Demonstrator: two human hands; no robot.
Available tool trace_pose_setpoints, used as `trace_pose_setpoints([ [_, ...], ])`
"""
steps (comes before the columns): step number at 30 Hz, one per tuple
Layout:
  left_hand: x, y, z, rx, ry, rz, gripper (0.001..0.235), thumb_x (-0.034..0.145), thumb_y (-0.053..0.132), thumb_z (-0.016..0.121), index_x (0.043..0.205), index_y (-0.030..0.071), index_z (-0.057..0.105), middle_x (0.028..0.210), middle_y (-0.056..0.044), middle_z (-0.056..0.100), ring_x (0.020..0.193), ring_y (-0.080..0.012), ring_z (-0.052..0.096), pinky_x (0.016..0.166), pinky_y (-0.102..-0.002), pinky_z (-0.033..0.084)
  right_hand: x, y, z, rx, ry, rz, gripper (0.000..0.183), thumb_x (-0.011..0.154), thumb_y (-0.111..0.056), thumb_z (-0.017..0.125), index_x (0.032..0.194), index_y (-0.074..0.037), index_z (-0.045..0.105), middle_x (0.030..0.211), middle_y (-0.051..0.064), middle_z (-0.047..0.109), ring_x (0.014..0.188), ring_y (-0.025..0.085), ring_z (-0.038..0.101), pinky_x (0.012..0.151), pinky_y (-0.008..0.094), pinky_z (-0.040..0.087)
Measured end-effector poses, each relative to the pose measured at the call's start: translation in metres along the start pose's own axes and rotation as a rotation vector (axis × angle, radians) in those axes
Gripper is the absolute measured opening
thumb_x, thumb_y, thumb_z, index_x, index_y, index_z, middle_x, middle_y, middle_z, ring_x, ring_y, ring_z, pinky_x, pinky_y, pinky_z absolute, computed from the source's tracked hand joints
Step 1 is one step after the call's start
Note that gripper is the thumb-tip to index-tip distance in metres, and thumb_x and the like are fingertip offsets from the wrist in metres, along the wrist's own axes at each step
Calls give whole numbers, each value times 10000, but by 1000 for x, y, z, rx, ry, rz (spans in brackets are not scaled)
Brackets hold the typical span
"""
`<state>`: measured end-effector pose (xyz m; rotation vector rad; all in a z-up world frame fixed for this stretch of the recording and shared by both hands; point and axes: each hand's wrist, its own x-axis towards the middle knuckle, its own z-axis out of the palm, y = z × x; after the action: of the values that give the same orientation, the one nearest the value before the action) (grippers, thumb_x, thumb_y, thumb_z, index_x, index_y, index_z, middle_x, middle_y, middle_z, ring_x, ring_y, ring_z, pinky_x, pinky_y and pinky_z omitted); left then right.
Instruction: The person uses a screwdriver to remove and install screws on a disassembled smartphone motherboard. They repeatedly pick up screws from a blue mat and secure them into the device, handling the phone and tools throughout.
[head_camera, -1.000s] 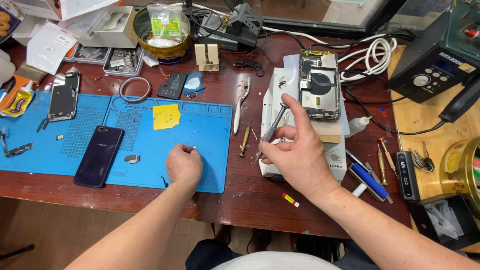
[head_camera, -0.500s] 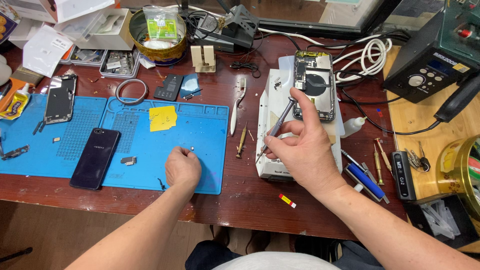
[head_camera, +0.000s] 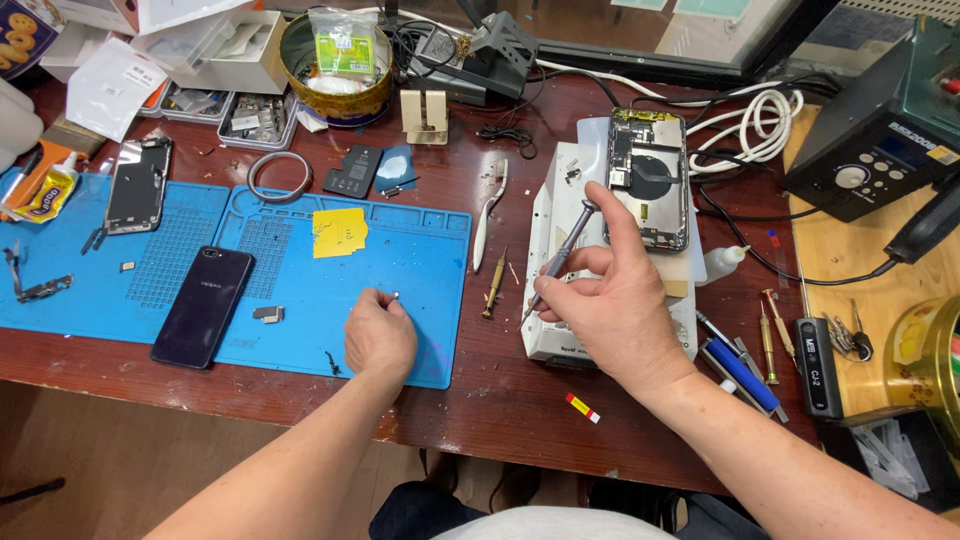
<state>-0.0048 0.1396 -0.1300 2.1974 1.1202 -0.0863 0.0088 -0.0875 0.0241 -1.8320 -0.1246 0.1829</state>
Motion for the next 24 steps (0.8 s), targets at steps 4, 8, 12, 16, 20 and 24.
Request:
trace_pose_setpoints([
  [4,-4,-2,-1,-52,7,-11,229,907,251,716,1101,130,710,1073,-112,741,1003,-342,702,846,-474,548,0,2,3,11,-10,8,910,839,24,682,1588,-156,198,901,132,721,749,174,782,630,281,652],
  [8,-7,-19,-1,-139,7,26,299,849,141,739,1134,69,686,1036,-129,751,990,-324,715,885,-442,549,2,0,6,16,-14,1,910,833,26,686,1585,-156,208,905,137,719,744,175,778,621,283,650],
  [12,-9,-33,-2,-154,17,9,256,867,135,715,1110,55,707,1029,-130,767,997,-309,727,916,-429,552,5,-4,11,-1,-21,4,913,839,21,691,1589,-160,203,889,155,724,724,182,778,617,275,639],
  [16,-6,-32,-4,-146,-12,1,241,894,145,675,1117,78,736,1053,-129,767,1003,-308,730,917,-430,557,8,-7,11,-28,-3,-49,904,851,25,691,1581,-144,185,927,140,733,765,177,785,637,283,663],
  [20,5,-15,-7,-93,-7,58,238,896,200,687,1104,112,762,1053,-128,770,1001,-330,724,892,-453,560,14,-8,-1,73,91,-184,886,882,53,674,1590,-101,164,1013,144,713,846,183,766,683,308,688],
  [24,8,-3,-9,-38,-11,26,206,892,251,724,1051,129,771,1025,-147,765,980,-348,725,865,-464,567,20,-6,-28,108,227,-221,869,928,66,669,1613,-87,156,1056,157,725,869,191,758,685,319,679],
])
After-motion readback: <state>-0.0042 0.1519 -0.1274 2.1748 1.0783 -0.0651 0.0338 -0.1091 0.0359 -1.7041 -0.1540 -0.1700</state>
